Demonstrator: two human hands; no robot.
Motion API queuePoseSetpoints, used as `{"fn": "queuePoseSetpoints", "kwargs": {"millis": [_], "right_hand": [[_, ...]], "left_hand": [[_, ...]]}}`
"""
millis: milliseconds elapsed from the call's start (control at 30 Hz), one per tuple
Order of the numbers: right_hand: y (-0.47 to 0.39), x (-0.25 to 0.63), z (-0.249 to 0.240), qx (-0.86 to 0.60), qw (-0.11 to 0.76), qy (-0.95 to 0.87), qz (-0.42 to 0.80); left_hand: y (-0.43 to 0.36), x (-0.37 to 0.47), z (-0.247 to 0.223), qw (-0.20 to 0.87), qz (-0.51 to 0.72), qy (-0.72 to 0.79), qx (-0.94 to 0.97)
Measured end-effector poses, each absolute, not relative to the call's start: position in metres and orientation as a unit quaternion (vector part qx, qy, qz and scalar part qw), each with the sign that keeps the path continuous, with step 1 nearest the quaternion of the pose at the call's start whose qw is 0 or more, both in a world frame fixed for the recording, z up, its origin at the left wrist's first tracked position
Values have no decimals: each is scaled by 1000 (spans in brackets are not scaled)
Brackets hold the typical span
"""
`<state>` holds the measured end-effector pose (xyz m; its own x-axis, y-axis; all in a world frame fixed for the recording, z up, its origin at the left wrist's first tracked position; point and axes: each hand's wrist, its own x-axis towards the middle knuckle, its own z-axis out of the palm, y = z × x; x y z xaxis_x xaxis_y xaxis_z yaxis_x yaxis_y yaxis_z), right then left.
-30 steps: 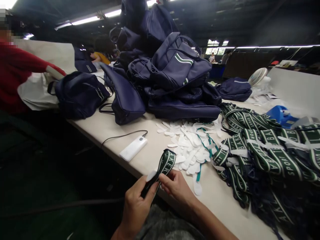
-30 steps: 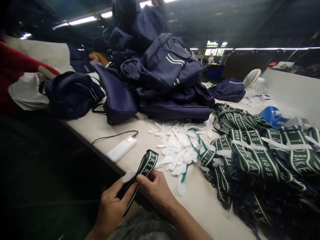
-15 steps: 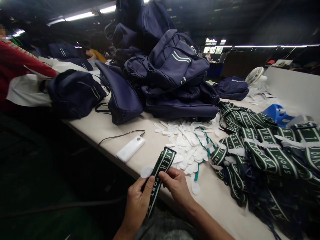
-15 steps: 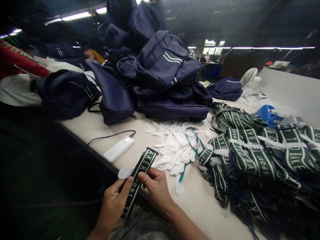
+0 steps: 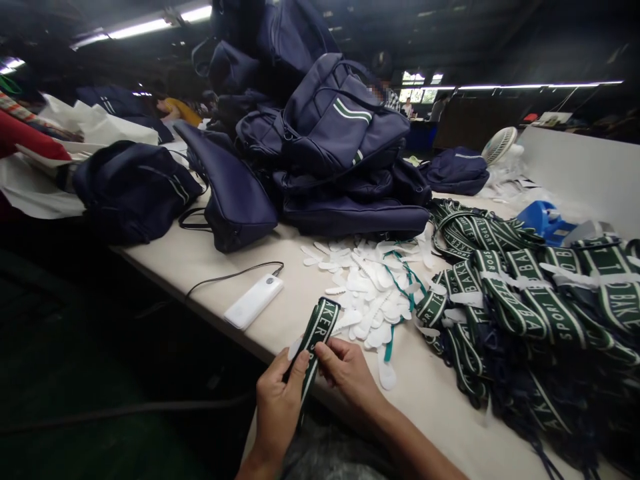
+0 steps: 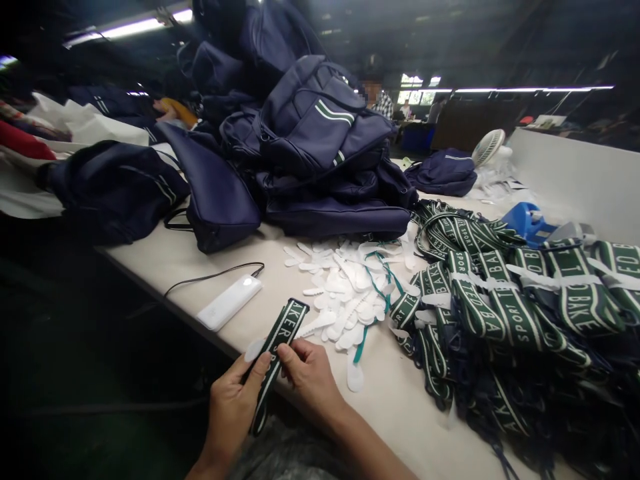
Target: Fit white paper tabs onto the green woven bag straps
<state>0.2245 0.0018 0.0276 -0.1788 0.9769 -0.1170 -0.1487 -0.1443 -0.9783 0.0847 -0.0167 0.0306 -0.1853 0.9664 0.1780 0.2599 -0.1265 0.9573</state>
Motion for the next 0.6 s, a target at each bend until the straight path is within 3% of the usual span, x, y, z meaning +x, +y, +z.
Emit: {"fn": "queuePoseSetpoints", "kwargs": {"millis": [200, 367, 600], "right_hand": [[-9, 242, 37, -533, 409, -567, 475], [-8, 245, 42, -469, 438, -457, 616], [-3, 263, 39, -402, 361, -466, 700]], "left_hand": [[-8, 80, 29, 432, 479, 610, 460], [-6, 85, 23, 487, 447, 571, 486], [-8, 83, 16, 504, 401, 537, 545]]}}
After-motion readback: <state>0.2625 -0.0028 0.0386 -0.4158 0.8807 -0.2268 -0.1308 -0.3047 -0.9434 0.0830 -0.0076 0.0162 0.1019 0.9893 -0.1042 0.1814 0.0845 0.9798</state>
